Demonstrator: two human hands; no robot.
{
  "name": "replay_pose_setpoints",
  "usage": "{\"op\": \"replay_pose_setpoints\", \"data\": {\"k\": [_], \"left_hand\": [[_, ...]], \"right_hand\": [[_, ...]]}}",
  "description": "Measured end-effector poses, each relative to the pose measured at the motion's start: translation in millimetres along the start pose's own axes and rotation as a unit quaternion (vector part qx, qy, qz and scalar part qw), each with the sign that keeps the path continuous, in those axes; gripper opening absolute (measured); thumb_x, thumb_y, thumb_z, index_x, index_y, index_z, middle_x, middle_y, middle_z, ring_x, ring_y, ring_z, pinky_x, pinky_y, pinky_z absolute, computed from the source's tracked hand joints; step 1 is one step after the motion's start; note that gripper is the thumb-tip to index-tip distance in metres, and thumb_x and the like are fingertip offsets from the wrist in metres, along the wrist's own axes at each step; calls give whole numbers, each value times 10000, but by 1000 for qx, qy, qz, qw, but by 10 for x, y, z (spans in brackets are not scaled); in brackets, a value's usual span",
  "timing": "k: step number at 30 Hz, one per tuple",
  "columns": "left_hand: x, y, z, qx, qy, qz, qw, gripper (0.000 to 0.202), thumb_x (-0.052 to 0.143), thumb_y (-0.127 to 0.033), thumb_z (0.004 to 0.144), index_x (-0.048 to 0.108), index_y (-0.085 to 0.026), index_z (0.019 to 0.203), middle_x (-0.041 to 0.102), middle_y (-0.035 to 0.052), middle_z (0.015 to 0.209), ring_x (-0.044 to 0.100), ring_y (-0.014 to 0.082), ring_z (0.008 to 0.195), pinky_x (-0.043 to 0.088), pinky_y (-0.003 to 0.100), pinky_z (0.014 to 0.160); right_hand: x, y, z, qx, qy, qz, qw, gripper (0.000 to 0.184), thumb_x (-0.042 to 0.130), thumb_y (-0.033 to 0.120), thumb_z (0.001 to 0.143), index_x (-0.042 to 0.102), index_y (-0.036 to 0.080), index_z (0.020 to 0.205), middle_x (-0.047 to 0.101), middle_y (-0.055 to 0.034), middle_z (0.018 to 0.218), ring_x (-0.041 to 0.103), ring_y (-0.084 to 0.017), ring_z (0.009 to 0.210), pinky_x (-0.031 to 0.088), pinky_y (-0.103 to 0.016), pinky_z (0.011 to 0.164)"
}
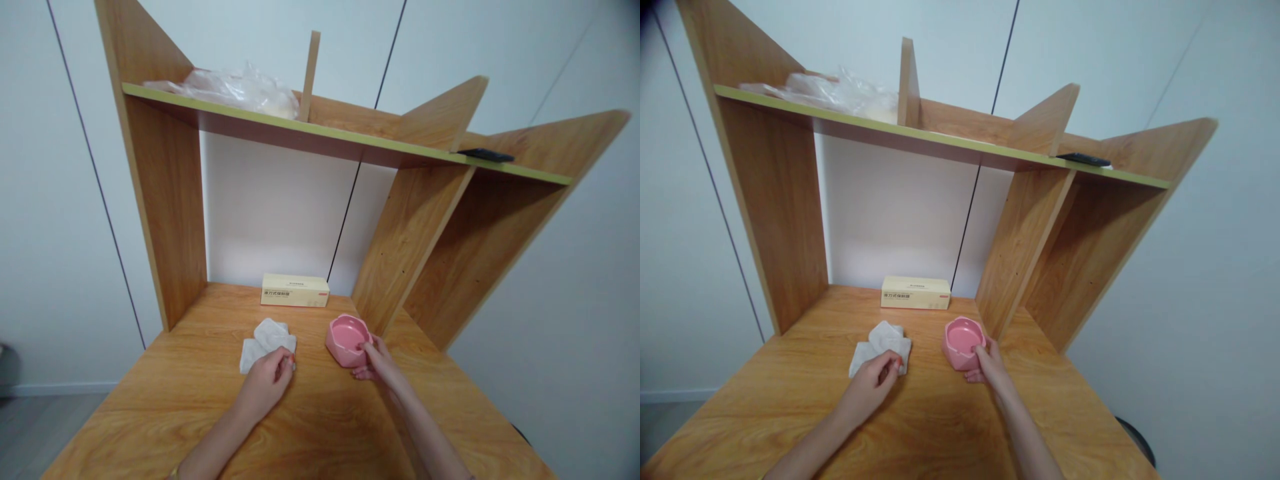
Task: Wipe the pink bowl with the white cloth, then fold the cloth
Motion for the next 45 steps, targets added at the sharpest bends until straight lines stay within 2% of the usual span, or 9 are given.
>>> {"op": "replay_pose_setpoints", "data": {"k": [17, 20, 23, 25, 27, 31, 35, 39, 45], "left_hand": [[73, 33, -19, 9, 3, 14, 1000, 150, 396, -253, 792, 536, -207, 766, 475, -37, 525, 457, 132, 489, 294, 214, 504], [-77, 84, 27, 5, -26, 27, 999, 141, 386, -202, 765, 523, -207, 799, 488, -36, 549, 482, 141, 523, 319, 221, 538], [-299, 179, 87, -11, -72, 16, 997, 146, 379, -149, 708, 500, -209, 761, 467, -44, 540, 481, 144, 533, 335, 225, 557], [-430, 251, 119, -24, -99, -4, 995, 125, 366, -152, 698, 476, -212, 689, 474, -41, 531, 484, 147, 540, 342, 228, 565], [-511, 308, 141, -35, -114, -17, 993, 130, 354, -166, 695, 455, -212, 628, 487, -33, 523, 485, 151, 545, 343, 234, 569], [-549, 370, 153, -50, -125, -21, 991, 157, 347, -183, 681, 443, -211, 560, 488, -25, 498, 478, 156, 541, 334, 241, 563], [-538, 382, 149, -59, -132, -6, 989, 160, 365, -191, 676, 438, -212, 535, 482, -23, 490, 475, 156, 551, 327, 240, 567], [-521, 361, 146, -58, -126, 7, 990, 141, 386, -176, 666, 445, -210, 542, 476, -24, 497, 470, 153, 560, 317, 240, 573], [-341, 235, 145, -19, -55, 59, 997, 136, 392, -126, 650, 492, -200, 594, 530, -1, 595, 504, 165, 667, 354, 255, 647]], "right_hand": [[60, -52, 161, -10, 33, -121, 992, 488, 365, 335, 774, 356, 107, 1205, 575, -18, 516, 596, -209, 434, 483, -339, 479], [-7, 28, 121, -30, 16, -162, 986, 457, 387, 313, 775, 403, 95, 1177, 616, -89, 671, 622, -236, 546, 482, -376, 552], [20, 370, -95, -156, -62, -268, 949, 455, 464, 275, 750, 443, 126, 1179, 569, -162, 1037, 603, -259, 875, 450, -371, 752], [271, 637, -372, -273, -102, -371, 882, 426, 457, 266, 763, 470, 151, 1173, 503, -151, 1170, 524, -269, 1034, 399, -362, 845], [725, 739, -624, -342, -57, -430, 834, 349, 424, 252, 794, 511, 190, 1126, 540, -109, 1128, 518, -244, 1031, 393, -335, 839], [1611, 695, -935, -408, 34, -507, 758, 271, 469, 253, 788, 555, 199, 1039, 572, -98, 1028, 531, -240, 977, 411, -326, 777], [1978, 613, -917, -423, 35, -555, 715, 283, 540, 246, 747, 553, 168, 1019, 566, -119, 1031, 522, -253, 963, 408, -348, 773], [1839, 606, -754, -399, 9, -538, 743, 196, 468, 161, 770, 573, 155, 935, 598, -122, 974, 539, -236, 941, 402, -324, 764], [1156, 556, -548, -336, -36, -324, 883, 110, 470, 162, 700, 522, 203, 788, 608, -28, 716, 568, -179, 715, 416, -266, 640]]}}
Point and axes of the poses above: each hand's wrist, its own z-axis towards the middle knuckle, its own x-axis out of the palm, y = z × x, the point moved 8 cm from there along z, towards the middle knuckle
